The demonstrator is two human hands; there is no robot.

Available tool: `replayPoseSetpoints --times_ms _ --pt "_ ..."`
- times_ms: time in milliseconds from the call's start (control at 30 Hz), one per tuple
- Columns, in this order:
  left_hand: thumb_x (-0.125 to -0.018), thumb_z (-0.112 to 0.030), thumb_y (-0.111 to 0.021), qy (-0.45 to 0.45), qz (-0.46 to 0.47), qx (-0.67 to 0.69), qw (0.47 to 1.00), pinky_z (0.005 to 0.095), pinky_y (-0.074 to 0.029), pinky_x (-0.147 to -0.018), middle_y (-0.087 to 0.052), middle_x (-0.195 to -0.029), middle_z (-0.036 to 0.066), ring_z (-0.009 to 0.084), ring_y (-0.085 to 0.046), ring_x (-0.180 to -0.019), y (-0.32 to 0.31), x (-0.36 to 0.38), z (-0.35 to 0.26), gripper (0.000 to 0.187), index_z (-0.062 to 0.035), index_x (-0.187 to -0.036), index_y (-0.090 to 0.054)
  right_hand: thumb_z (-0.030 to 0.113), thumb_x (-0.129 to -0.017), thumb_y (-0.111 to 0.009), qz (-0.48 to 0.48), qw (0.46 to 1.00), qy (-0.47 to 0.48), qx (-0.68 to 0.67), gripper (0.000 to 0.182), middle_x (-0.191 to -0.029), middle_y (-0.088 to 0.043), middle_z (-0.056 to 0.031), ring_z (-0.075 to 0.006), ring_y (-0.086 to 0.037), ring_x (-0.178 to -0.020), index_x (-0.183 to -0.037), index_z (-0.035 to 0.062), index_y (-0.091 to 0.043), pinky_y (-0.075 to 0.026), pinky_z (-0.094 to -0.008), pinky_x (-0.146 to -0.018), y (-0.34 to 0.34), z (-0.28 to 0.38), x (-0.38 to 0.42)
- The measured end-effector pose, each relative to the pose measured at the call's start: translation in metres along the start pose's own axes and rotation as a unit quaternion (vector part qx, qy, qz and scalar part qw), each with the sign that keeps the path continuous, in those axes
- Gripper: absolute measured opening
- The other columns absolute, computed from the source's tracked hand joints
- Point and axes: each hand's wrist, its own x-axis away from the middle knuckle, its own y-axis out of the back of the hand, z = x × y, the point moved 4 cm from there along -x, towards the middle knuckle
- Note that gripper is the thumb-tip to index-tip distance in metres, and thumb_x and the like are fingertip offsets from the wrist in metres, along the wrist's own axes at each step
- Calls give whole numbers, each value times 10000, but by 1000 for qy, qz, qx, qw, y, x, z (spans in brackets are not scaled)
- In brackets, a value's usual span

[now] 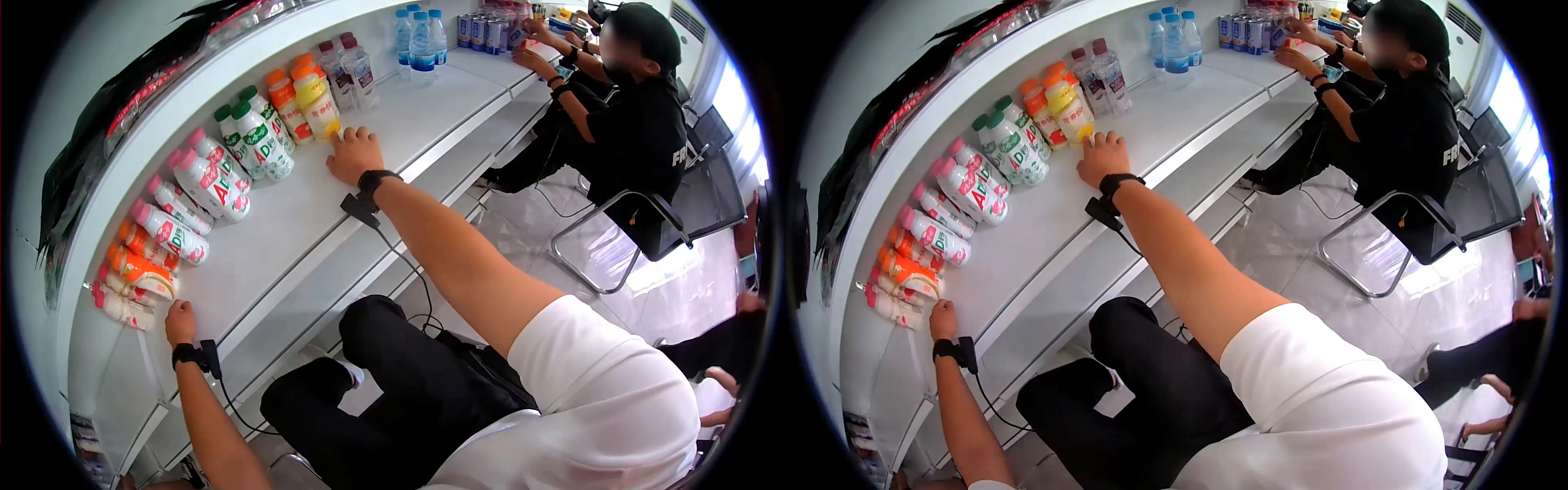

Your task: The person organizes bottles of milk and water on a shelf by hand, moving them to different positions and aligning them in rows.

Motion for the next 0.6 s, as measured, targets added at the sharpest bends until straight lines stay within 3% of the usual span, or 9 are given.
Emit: replayPoseSetpoints --times_ms 133,267,367,467,533,600 --pt "-895 -246 -592 -120 76 33 989 437 -526 -748 -692 -901 201 379 -673 -866 2 -33 -25 224 -45 -960 -666 372 -873 -560 14 1000 -9 3 548 -1244 -577 -100 -300 -486 -1190 -1345 94 -558 -382 -429 -969 7 -3 0" --pt "-890 -132 -598 -189 -18 111 976 413 -520 -728 -685 -890 186 357 -672 -837 21 -13 -91 120 -47 -943 -663 367 -870 -558 29 1000 -5 -4 532 -1260 -573 -112 -319 -491 -1199 -1324 91 -567 -393 -448 -971 -6 -3 -5" --pt "-864 -108 -616 -184 -30 168 968 399 -532 -792 -686 -1030 156 336 -669 -892 4 -8 -103 252 -76 -1112 -641 376 -876 -553 -1 1000 8 8 557 -1269 -569 -115 -326 -503 -1192 -1356 94 -547 -407 -465 -969 5 0 -2" --pt "-851 -166 -640 -124 -10 79 989 493 -462 -968 -592 -1222 171 411 -525 -1156 -9 1 -118 376 -145 -1224 -602 398 -890 -543 2 999 17 27 583 -1269 -567 -109 -325 -506 -1186 -1394 107 -520 -415 -468 -960 -2 -2 -2" --pt "-861 -270 -629 -98 -18 32 995 535 -452 -977 -543 -1286 145 388 -481 -1227 -10 6 -130 412 -189 -1264 -595 401 -895 -536 11 999 17 45 581 -1273 -563 -110 -324 -505 -1186 -1404 121 -513 -415 -467 -958 -2 -2 -3" --pt "-847 -259 -652 -97 -55 28 993 541 -452 -968 -491 -1322 86 352 -459 -1245 -15 2 -134 423 -206 -1263 -594 414 -907 -511 21 998 16 54 588 -1273 -560 -111 -320 -500 -1187 -1427 141 -497 -416 -459 -951 0 0 -1"
